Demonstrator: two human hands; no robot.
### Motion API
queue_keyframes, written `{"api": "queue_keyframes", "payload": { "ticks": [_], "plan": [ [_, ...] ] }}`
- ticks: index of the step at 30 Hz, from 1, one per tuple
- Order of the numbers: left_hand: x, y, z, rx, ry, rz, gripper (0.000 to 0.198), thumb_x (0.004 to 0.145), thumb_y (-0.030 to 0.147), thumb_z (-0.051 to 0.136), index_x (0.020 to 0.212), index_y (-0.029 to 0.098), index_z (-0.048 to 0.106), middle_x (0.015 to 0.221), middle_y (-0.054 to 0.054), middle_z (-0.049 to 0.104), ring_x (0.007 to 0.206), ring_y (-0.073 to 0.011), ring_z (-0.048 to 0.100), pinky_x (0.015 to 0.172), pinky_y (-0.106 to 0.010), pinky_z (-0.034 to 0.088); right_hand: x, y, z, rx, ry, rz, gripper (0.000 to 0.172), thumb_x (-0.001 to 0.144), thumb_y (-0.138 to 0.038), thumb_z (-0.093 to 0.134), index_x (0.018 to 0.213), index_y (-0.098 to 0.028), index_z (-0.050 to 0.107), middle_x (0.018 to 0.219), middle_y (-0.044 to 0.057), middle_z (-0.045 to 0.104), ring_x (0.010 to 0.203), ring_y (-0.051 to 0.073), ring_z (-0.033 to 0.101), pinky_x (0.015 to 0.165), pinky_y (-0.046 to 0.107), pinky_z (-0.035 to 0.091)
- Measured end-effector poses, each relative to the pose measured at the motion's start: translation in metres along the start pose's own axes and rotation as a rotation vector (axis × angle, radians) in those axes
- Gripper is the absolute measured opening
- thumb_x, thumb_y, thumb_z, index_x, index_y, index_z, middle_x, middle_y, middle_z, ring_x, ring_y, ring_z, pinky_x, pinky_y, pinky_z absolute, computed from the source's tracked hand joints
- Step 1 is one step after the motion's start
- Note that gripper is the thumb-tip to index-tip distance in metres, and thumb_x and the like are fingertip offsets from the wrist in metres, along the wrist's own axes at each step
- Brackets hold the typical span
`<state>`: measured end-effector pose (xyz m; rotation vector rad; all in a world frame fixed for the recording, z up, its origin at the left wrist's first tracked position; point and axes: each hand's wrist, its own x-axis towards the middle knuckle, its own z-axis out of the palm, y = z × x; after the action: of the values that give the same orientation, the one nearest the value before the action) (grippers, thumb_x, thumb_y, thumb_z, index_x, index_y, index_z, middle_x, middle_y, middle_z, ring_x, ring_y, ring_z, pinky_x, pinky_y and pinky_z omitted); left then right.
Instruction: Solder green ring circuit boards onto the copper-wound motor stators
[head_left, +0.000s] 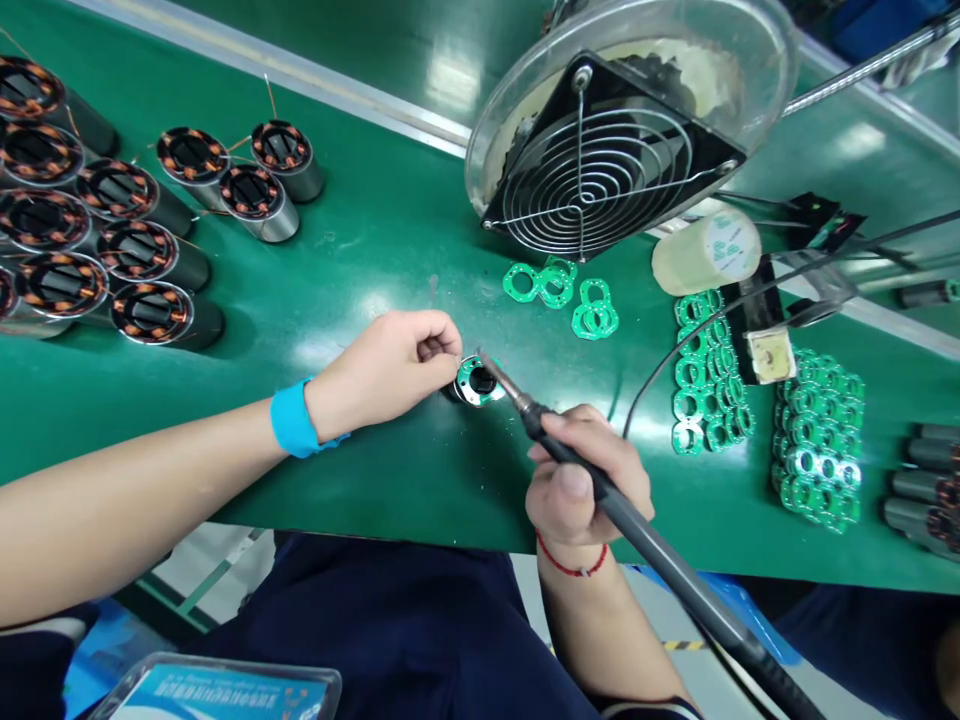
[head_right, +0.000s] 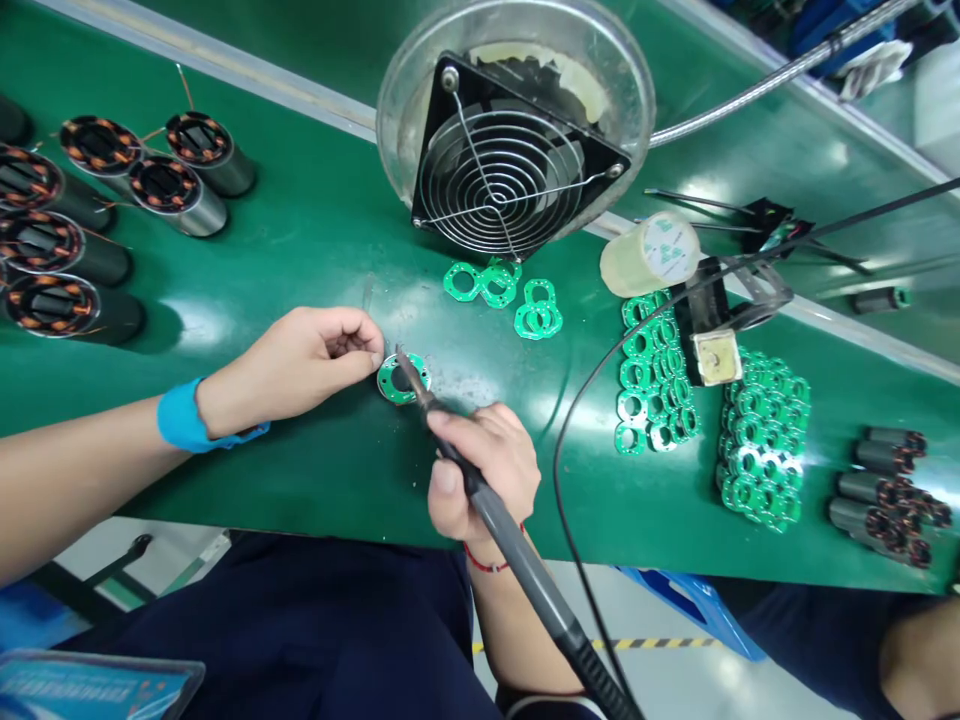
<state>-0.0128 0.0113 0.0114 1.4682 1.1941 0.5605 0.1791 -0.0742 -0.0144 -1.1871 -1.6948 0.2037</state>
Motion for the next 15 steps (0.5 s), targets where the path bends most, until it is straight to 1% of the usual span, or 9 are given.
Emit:
{"api": "queue_keyframes", "payload": {
  "ticks": [2, 5, 7, 9, 10, 11, 13, 14, 15],
  "plan": [
    [0.0, -0.001, 0.001, 0.008, 0.002, 0.011, 0.006, 0.073, 0.018, 0.054, 0.068, 0.018, 0.058, 0.058, 0.004, 0.055, 0.053, -0.0086, 0.045, 0.051, -0.022, 0.035, 0.001, -0.002, -0.002, 0.016, -0.03, -0.03, 0.032, 0.1, -0.04, 0.041, 0.113, -0.028, 0.067, 0.062, -0.001, 0.063, 0.042, 0.017, 0.054, 0.047, 0.036, 0.044],
    [0.0, -0.002, 0.002, 0.022, 0.008, 0.02, 0.006, 0.073, 0.017, 0.054, 0.068, 0.018, 0.058, 0.059, 0.004, 0.056, 0.054, -0.0088, 0.047, 0.051, -0.022, 0.036, 0.003, -0.003, -0.001, 0.084, -0.039, -0.047, 0.028, 0.098, -0.036, 0.044, 0.113, -0.029, 0.067, 0.065, -0.001, 0.066, 0.042, 0.016, 0.051, 0.045, 0.035, 0.04],
    [-0.001, -0.002, 0.003, 0.029, 0.015, 0.025, 0.007, 0.074, 0.017, 0.053, 0.069, 0.018, 0.057, 0.06, 0.004, 0.056, 0.055, -0.009, 0.047, 0.052, -0.022, 0.037, 0.004, -0.002, 0.0, 0.096, -0.036, -0.059, 0.027, 0.098, -0.036, 0.044, 0.111, -0.028, 0.067, 0.061, -0.002, 0.064, 0.04, 0.015, 0.048, 0.044, 0.034, 0.038],
    [-0.001, -0.002, 0.003, 0.041, 0.017, 0.029, 0.007, 0.075, 0.017, 0.053, 0.07, 0.018, 0.057, 0.059, 0.005, 0.055, 0.054, -0.009, 0.047, 0.052, -0.023, 0.036, 0.003, -0.001, 0.002, 0.071, -0.022, -0.067, 0.028, 0.099, -0.037, 0.044, 0.114, -0.028, 0.066, 0.059, -0.003, 0.062, 0.039, 0.015, 0.051, 0.044, 0.034, 0.041],
    [-0.001, -0.002, 0.003, 0.051, 0.015, 0.031, 0.006, 0.075, 0.017, 0.053, 0.07, 0.018, 0.057, 0.059, 0.005, 0.055, 0.054, -0.0089, 0.046, 0.052, -0.023, 0.036, 0.003, -0.001, 0.003, 0.059, -0.013, -0.058, 0.029, 0.1, -0.037, 0.043, 0.119, -0.029, 0.064, 0.062, -0.003, 0.064, 0.041, 0.016, 0.055, 0.045, 0.035, 0.045],
    [-0.001, -0.002, 0.003, 0.061, 0.014, 0.036, 0.006, 0.075, 0.016, 0.053, 0.07, 0.018, 0.057, 0.058, 0.005, 0.054, 0.053, -0.0089, 0.046, 0.052, -0.023, 0.036, 0.003, 0.0, 0.004, 0.052, -0.003, -0.035, 0.031, 0.101, -0.037, 0.044, 0.125, -0.029, 0.06, 0.067, -0.002, 0.068, 0.046, 0.018, 0.061, 0.049, 0.036, 0.05],
    [-0.001, -0.002, 0.003, 0.086, 0.018, 0.065, 0.007, 0.074, 0.015, 0.052, 0.069, 0.018, 0.056, 0.058, 0.006, 0.053, 0.053, -0.0087, 0.045, 0.052, -0.023, 0.036, 0.005, 0.001, 0.007, 0.056, -0.017, 0.046, 0.037, 0.101, -0.033, 0.046, 0.137, -0.03, 0.052, 0.085, 0.001, 0.076, 0.064, 0.021, 0.073, 0.064, 0.041, 0.059],
    [-0.001, -0.002, 0.003, 0.101, 0.025, 0.088, 0.007, 0.073, 0.014, 0.052, 0.069, 0.018, 0.055, 0.057, 0.006, 0.052, 0.053, -0.0086, 0.044, 0.052, -0.023, 0.036, 0.007, 0.001, 0.008, 0.059, -0.059, 0.085, 0.039, 0.101, -0.029, 0.047, 0.14, -0.031, 0.049, 0.096, 0.003, 0.078, 0.078, 0.022, 0.076, 0.075, 0.044, 0.061],
    [-0.001, -0.002, 0.003, 0.117, 0.031, 0.115, 0.007, 0.073, 0.013, 0.051, 0.068, 0.018, 0.055, 0.057, 0.006, 0.051, 0.053, -0.0086, 0.044, 0.053, -0.023, 0.036, 0.009, 0.002, 0.009, 0.059, -0.126, 0.112, 0.042, 0.1, -0.026, 0.05, 0.141, -0.031, 0.047, 0.108, 0.005, 0.077, 0.094, 0.024, 0.076, 0.085, 0.046, 0.061]
  ]
}}
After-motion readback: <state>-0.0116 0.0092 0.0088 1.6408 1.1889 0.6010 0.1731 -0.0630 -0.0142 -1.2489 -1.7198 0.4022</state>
